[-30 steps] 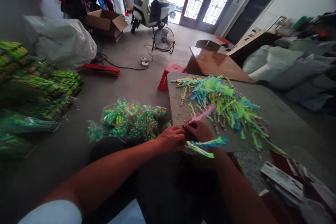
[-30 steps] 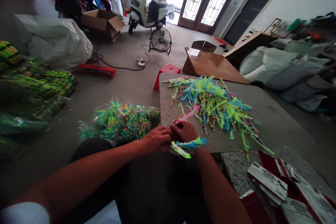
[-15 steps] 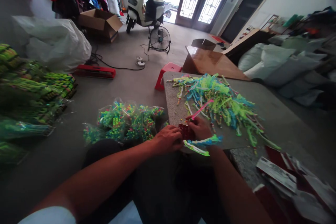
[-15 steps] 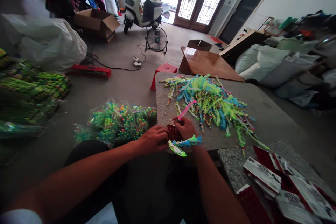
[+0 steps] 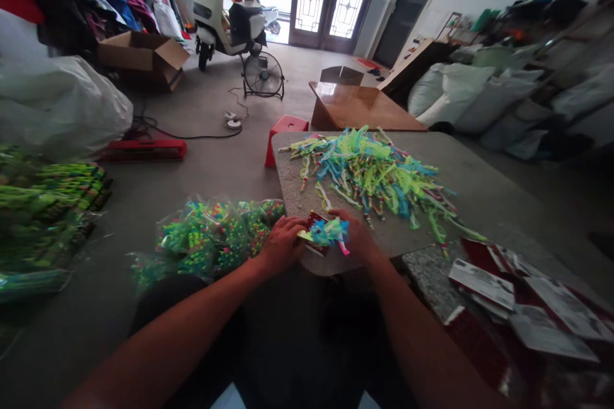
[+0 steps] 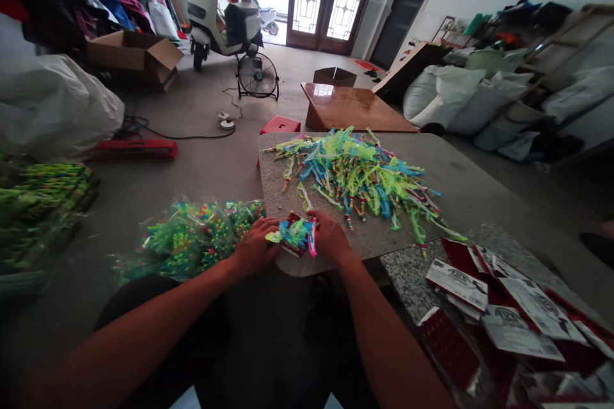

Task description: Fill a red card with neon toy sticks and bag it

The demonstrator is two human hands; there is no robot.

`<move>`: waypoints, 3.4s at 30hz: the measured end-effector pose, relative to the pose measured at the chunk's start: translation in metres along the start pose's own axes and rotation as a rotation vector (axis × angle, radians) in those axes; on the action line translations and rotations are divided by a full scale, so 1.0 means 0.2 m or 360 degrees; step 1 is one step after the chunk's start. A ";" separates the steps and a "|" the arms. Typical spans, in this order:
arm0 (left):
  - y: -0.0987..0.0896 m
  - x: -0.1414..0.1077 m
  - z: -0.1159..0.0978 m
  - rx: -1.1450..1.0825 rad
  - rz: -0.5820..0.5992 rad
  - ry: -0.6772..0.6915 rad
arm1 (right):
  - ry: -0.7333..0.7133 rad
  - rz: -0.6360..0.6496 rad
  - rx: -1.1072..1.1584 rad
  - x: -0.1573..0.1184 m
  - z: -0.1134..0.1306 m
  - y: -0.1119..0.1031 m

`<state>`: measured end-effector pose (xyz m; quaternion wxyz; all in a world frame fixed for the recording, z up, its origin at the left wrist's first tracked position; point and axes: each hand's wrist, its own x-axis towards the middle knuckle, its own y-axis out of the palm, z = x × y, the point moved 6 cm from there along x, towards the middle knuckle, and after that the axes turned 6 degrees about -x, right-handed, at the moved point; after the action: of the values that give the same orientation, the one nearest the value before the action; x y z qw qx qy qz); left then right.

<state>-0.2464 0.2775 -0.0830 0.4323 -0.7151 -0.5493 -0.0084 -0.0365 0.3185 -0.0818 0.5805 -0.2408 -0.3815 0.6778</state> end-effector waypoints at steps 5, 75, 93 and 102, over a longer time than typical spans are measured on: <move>-0.03 0.04 0.02 -0.0073 0.0033 0.0036 | 0.0018 -0.0090 -0.0314 0.02 -0.03 -0.09; -0.02 0.02 0.26 -0.0503 0.0142 -0.0326 | 0.0774 -0.0260 -0.0248 0.01 -0.31 -0.23; -0.09 0.02 0.29 -0.0485 0.0192 -0.0408 | -0.0182 -0.0007 -0.0425 -0.09 0.24 0.07; -0.11 -0.03 0.24 0.0019 -0.0244 -0.0466 | -0.0071 0.0096 -0.0478 -0.09 0.24 0.18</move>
<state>-0.2894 0.3037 -0.1023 0.3499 -0.6622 -0.6593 0.0663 -0.0917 0.2888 -0.0831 0.5087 -0.3213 -0.4841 0.6354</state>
